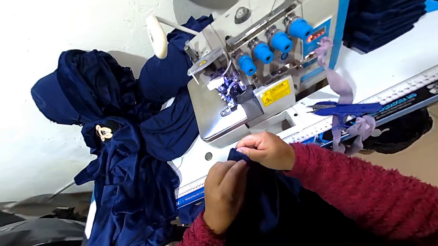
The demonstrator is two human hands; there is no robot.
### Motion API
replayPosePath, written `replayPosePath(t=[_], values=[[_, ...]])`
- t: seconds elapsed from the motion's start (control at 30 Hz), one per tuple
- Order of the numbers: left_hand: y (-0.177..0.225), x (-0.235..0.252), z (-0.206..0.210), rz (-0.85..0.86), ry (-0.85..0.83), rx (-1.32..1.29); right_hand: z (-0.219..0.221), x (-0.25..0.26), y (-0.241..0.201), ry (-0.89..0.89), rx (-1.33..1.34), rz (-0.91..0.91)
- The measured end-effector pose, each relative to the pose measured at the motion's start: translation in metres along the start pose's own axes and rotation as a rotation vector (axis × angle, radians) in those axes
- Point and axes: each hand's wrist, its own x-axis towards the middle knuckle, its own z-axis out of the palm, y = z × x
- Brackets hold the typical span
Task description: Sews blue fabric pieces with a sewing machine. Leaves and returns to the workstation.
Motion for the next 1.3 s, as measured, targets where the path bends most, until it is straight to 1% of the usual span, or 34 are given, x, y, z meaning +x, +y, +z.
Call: replayPosePath(t=[0.07, 0.1, 0.17, 0.23, 0.33, 0.43, 0.5, 0.6, 0.7, 0.8, 0.9, 0.97, 1.03, 1.1, 1.13, 1.2, 1.3], values=[[-0.002, 0.003, -0.006, -0.179, -0.037, -0.282, -0.001, 0.0, 0.0, -0.001, 0.004, -0.01], [-0.003, 0.005, -0.006, -0.265, -0.002, -0.401, -0.001, 0.0, -0.001, -0.003, 0.01, -0.01], [-0.008, 0.009, -0.004, -0.417, 0.053, -0.478, -0.001, 0.0, 0.0, -0.012, 0.017, -0.024], [-0.01, 0.013, -0.003, -0.57, 0.023, -0.537, 0.0, 0.0, 0.001, -0.009, 0.018, -0.032], [-0.008, 0.021, -0.009, -0.795, -0.111, -0.633, 0.0, 0.0, 0.0, -0.014, 0.018, -0.029], [-0.008, 0.024, -0.021, -0.902, -0.309, -0.676, 0.0, -0.001, 0.001, -0.066, -0.005, -0.065], [-0.008, 0.024, -0.025, -0.919, -0.4, -0.683, 0.0, -0.001, 0.002, -0.099, -0.028, -0.11], [-0.003, 0.025, -0.027, -0.939, -0.436, -0.661, 0.0, -0.001, 0.003, -0.12, -0.018, -0.15], [0.02, 0.037, -0.032, -1.024, -0.399, -0.578, 0.0, -0.001, 0.003, -0.102, 0.02, -0.135], [0.005, 0.016, -0.026, -0.956, -0.286, -0.768, 0.001, -0.001, 0.002, -0.106, 0.035, -0.117], [0.008, 0.006, -0.023, -0.954, -0.209, -0.781, 0.007, 0.0, -0.001, -0.089, 0.03, -0.09], [0.014, 0.003, -0.026, -0.974, -0.179, -0.769, 0.01, -0.006, -0.004, 0.003, -0.057, -0.145], [0.017, -0.001, -0.031, -0.98, -0.15, -0.774, 0.011, -0.016, -0.01, 0.066, -0.17, -0.268], [0.021, -0.005, -0.037, -0.978, -0.142, -0.769, 0.012, -0.029, -0.022, 0.015, -0.272, -0.384], [0.023, -0.006, -0.039, -0.977, -0.145, -0.768, 0.014, -0.034, -0.027, -0.023, -0.329, -0.41], [0.024, -0.005, -0.041, -0.956, -0.162, -0.757, 0.019, -0.039, -0.035, -0.081, -0.458, -0.425], [0.026, -0.005, -0.046, -0.902, -0.209, -0.755, 0.018, -0.039, -0.042, -0.146, -0.533, -0.449]])
